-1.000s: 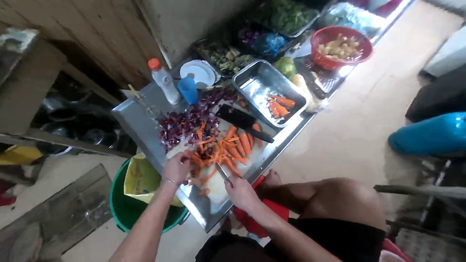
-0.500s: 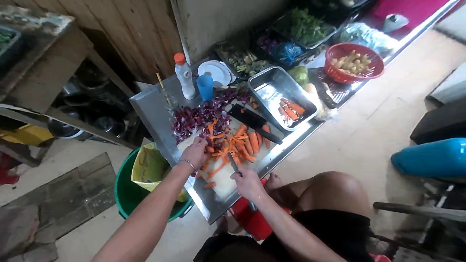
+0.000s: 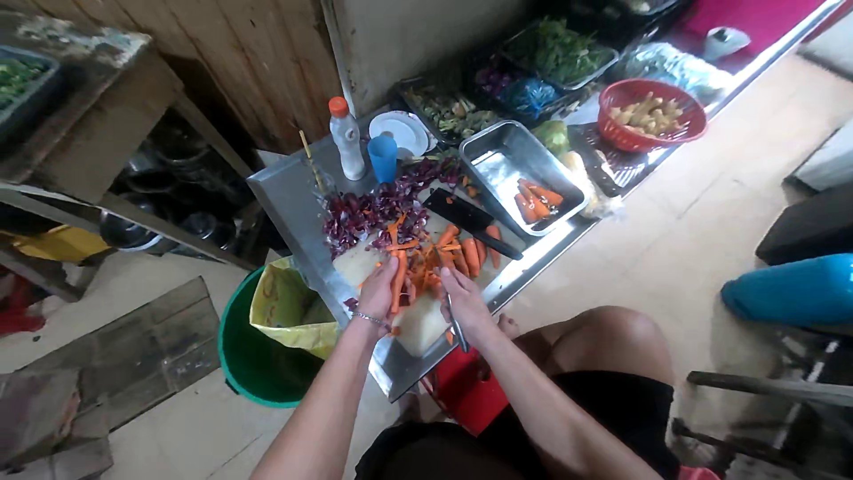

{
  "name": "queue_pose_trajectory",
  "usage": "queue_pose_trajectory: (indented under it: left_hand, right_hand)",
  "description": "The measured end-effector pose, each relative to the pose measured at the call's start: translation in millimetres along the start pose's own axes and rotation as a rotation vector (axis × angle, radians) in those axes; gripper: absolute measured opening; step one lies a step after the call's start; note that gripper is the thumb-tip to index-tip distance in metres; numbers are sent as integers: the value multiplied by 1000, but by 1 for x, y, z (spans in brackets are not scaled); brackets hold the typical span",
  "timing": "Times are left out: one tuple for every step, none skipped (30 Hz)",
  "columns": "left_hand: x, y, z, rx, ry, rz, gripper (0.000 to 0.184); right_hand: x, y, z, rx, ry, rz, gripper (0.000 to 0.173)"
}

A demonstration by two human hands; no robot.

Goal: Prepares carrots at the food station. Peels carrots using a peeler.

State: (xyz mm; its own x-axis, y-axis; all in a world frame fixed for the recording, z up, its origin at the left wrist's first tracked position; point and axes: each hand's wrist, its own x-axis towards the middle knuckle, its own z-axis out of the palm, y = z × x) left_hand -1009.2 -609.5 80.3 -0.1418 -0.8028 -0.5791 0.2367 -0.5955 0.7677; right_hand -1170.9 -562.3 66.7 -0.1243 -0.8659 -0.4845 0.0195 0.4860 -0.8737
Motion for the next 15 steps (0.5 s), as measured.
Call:
queue_pose_trajectory:
  left_hand:
    - [4,-1,-1,-43,40,-24,42]
    - [8,-1,-2,-73,67,-46,43]
    - [10,-1,-4,-96,77,-63,43]
    - [11,-1,-6,-99,74,-71,43]
    - [11,-2,-8,-87,67,-67,42]
    - [10,-3,-9,-56,71,-44,41]
    - [9,-4,-10,1,80,-1,41]
    - [9,-4,-11,68,83,43,40]
    - [8,-5,-11,99,78,83,38]
    - [7,-6,-11,85,58,113,37]
    - [3,-7,-9,57,40,142,34]
    - [-1,-7,-9,23,16,166,31]
    - [-5,-9,-9,10,-3,194,28]
    - [-11,-11,-10,23,-12,224,26]
    - [-15,-13,-12,36,-8,254,26]
  right_hand:
    - [-1,-1,2,-31,-7,-3,49]
    - [-1,-2,4,-63,-13,-6,47]
    - [-1,-3,6,-104,-17,-25,47]
    - [-2,-2,7,-148,-17,-52,47]
    - [-2,-1,9,-177,-21,-71,46]
    - [-4,0,11,-182,-24,-78,45]
    - [-6,2,13,-154,-22,-76,44]
    - [-7,3,16,-91,-17,-57,43]
    - [-9,4,20,4,-20,-12,42]
    - [-11,5,23,114,-31,47,42]
    - [-13,8,24,224,-48,105,42]
    - [-13,10,25,310,-80,150,43]
    - [-14,10,23,374,-116,179,44]
    - [-15,8,22,417,-143,194,42]
    - [-15,4,22,445,-154,193,39]
